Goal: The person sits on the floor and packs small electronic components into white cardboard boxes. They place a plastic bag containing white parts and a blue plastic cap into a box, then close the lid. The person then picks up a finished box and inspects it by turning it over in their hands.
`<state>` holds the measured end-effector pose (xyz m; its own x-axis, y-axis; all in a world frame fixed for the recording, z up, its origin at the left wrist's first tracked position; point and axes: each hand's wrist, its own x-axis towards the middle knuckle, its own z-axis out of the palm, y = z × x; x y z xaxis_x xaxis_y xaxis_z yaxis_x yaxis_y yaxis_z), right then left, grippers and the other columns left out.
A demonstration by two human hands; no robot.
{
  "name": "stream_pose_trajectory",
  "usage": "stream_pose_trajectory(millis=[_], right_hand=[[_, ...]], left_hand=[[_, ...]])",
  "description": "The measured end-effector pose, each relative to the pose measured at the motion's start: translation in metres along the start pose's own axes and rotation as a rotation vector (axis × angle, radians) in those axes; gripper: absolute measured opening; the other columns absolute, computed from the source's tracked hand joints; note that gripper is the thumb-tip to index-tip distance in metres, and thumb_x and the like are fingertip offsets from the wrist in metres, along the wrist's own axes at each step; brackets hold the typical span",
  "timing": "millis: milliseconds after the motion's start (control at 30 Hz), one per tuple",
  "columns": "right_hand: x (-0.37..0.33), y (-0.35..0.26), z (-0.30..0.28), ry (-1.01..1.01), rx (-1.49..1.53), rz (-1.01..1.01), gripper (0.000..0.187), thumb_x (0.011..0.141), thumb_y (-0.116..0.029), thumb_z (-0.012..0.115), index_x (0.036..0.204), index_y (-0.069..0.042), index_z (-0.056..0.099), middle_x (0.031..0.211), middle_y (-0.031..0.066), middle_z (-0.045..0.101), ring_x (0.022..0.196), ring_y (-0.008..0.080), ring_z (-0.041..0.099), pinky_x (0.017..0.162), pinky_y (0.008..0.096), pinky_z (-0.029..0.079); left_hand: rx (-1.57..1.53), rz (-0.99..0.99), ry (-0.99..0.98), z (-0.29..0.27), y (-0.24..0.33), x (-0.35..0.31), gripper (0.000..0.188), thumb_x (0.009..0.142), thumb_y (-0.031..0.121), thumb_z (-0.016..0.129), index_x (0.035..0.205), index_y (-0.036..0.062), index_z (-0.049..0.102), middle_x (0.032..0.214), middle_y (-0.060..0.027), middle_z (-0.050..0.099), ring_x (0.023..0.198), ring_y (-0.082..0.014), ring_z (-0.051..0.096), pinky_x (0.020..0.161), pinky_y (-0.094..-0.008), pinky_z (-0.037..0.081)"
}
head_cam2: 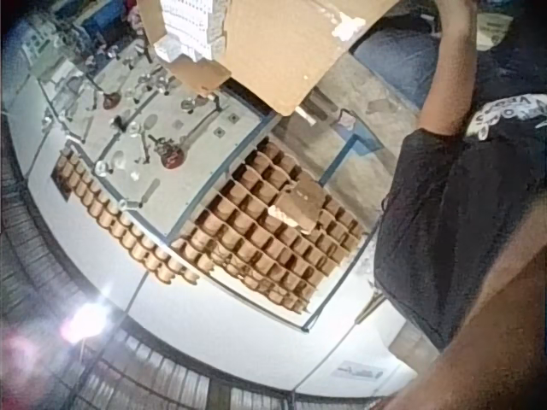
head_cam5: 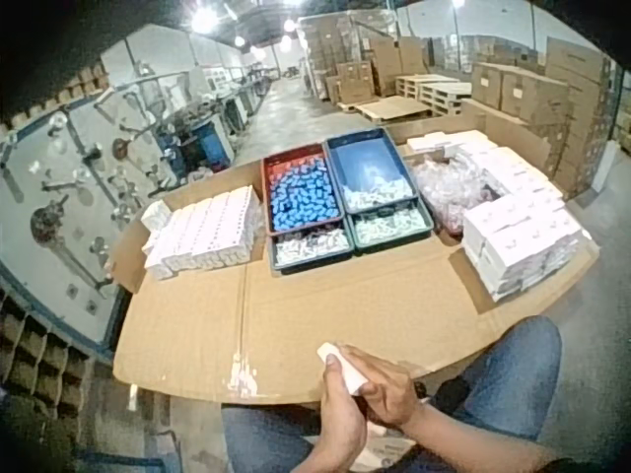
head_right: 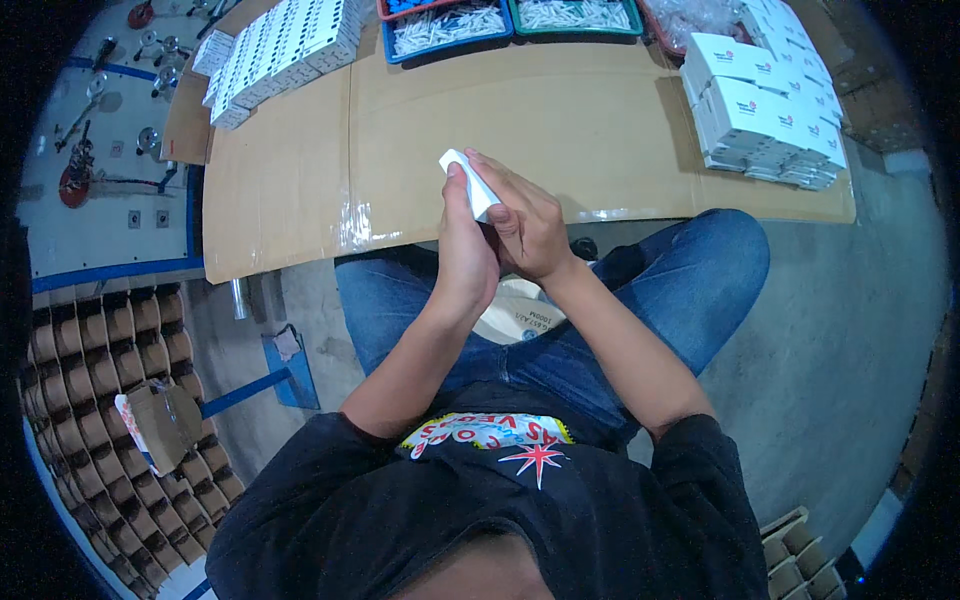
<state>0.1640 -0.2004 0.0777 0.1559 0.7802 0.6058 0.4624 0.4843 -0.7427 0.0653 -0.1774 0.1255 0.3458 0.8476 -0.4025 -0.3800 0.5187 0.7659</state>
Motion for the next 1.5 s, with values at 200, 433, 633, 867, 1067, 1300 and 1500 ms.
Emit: stream_pose_trajectory(millis=[200, 433, 633, 867, 1067, 1300, 1500], right_hand=[[0.006, -0.006, -0.003, -0.097, 0.091, 0.118, 0.061, 0.112, -0.044, 0.039, 0.145, 0.005, 0.055, 0.146, 0.0257, 0.059, 0.135, 0.0377, 0.059, 0.111, 0.0423, 0.046], [0.011, -0.006, -0.017, -0.106, 0.086, 0.137, 0.062, 0.100, -0.040, 0.063, 0.146, 0.001, 0.055, 0.142, 0.0242, 0.059, 0.130, 0.0385, 0.057, 0.110, 0.0445, 0.046], [0.015, -0.003, -0.023, -0.119, 0.016, 0.075, 0.066, 0.096, -0.043, 0.067, 0.145, 0.000, 0.055, 0.140, 0.0230, 0.057, 0.128, 0.0390, 0.058, 0.107, 0.0445, 0.048], [0.018, -0.005, -0.025, -0.079, -0.012, 0.011, 0.068, 0.094, -0.043, 0.070, 0.144, 0.000, 0.055, 0.145, 0.0247, 0.055, 0.129, 0.0412, 0.058, 0.107, 0.0448, 0.049], [0.014, -0.002, -0.020, -0.055, -0.132, -0.060, 0.065, 0.100, -0.039, 0.064, 0.144, 0.008, 0.053, 0.144, 0.0292, 0.057, 0.133, 0.0442, 0.057, 0.111, 0.0464, 0.047], [0.008, 0.002, -0.013, -0.029, -0.088, -0.023, 0.070, 0.110, -0.051, 0.040, 0.148, 0.007, 0.051, 0.145, 0.0290, 0.057, 0.132, 0.0444, 0.059, 0.108, 0.0439, 0.049], [0.008, 0.003, -0.011, 0.019, -0.027, -0.033, 0.061, 0.108, -0.042, 0.052, 0.141, 0.010, 0.055, 0.139, 0.0307, 0.061, 0.129, 0.0460, 0.061, 0.108, 0.0461, 0.050]], left_hand=[[-0.049, -0.043, 0.003, -0.005, 0.006, 0.004, 0.056, 0.109, 0.056, 0.041, 0.138, 0.0094, 0.051, 0.123, -0.0078, 0.060, 0.118, -0.0194, 0.060, 0.102, -0.0384, 0.050], [0.053, -0.161, -0.058, -0.008, 0.016, 0.005, 0.057, 0.105, 0.066, 0.041, 0.129, 0.0160, 0.056, 0.107, 0.0006, 0.062, 0.095, -0.0107, 0.061, 0.078, -0.0298, 0.048], [0.030, -0.169, -0.106, -0.006, 0.017, 0.004, 0.062, 0.104, 0.067, 0.044, 0.134, 0.0129, 0.054, 0.112, -0.0021, 0.063, 0.100, -0.0117, 0.063, 0.082, -0.0307, 0.051], [-0.052, -0.206, -0.203, -0.006, 0.019, 0.001, 0.059, 0.108, 0.058, 0.043, 0.142, 0.0102, 0.048, 0.128, -0.0071, 0.061, 0.120, -0.0200, 0.062, 0.103, -0.0379, 0.052], [-0.064, -0.184, -0.133, -0.001, 0.015, -0.001, 0.056, 0.110, 0.055, 0.044, 0.143, 0.0105, 0.048, 0.127, -0.0062, 0.061, 0.120, -0.0172, 0.061, 0.103, -0.0361, 0.051], [-0.062, -0.131, -0.108, 0.001, 0.012, -0.001, 0.052, 0.109, 0.054, 0.047, 0.139, 0.0117, 0.050, 0.120, -0.0032, 0.060, 0.110, -0.0146, 0.061, 0.098, -0.0335, 0.051], [-0.039, -0.117, -0.102, 0.001, 0.007, -0.001, 0.053, 0.108, 0.056, 0.048, 0.139, 0.0126, 0.050, 0.119, -0.0022, 0.059, 0.111, -0.0136, 0.059, 0.097, -0.0323, 0.050]])
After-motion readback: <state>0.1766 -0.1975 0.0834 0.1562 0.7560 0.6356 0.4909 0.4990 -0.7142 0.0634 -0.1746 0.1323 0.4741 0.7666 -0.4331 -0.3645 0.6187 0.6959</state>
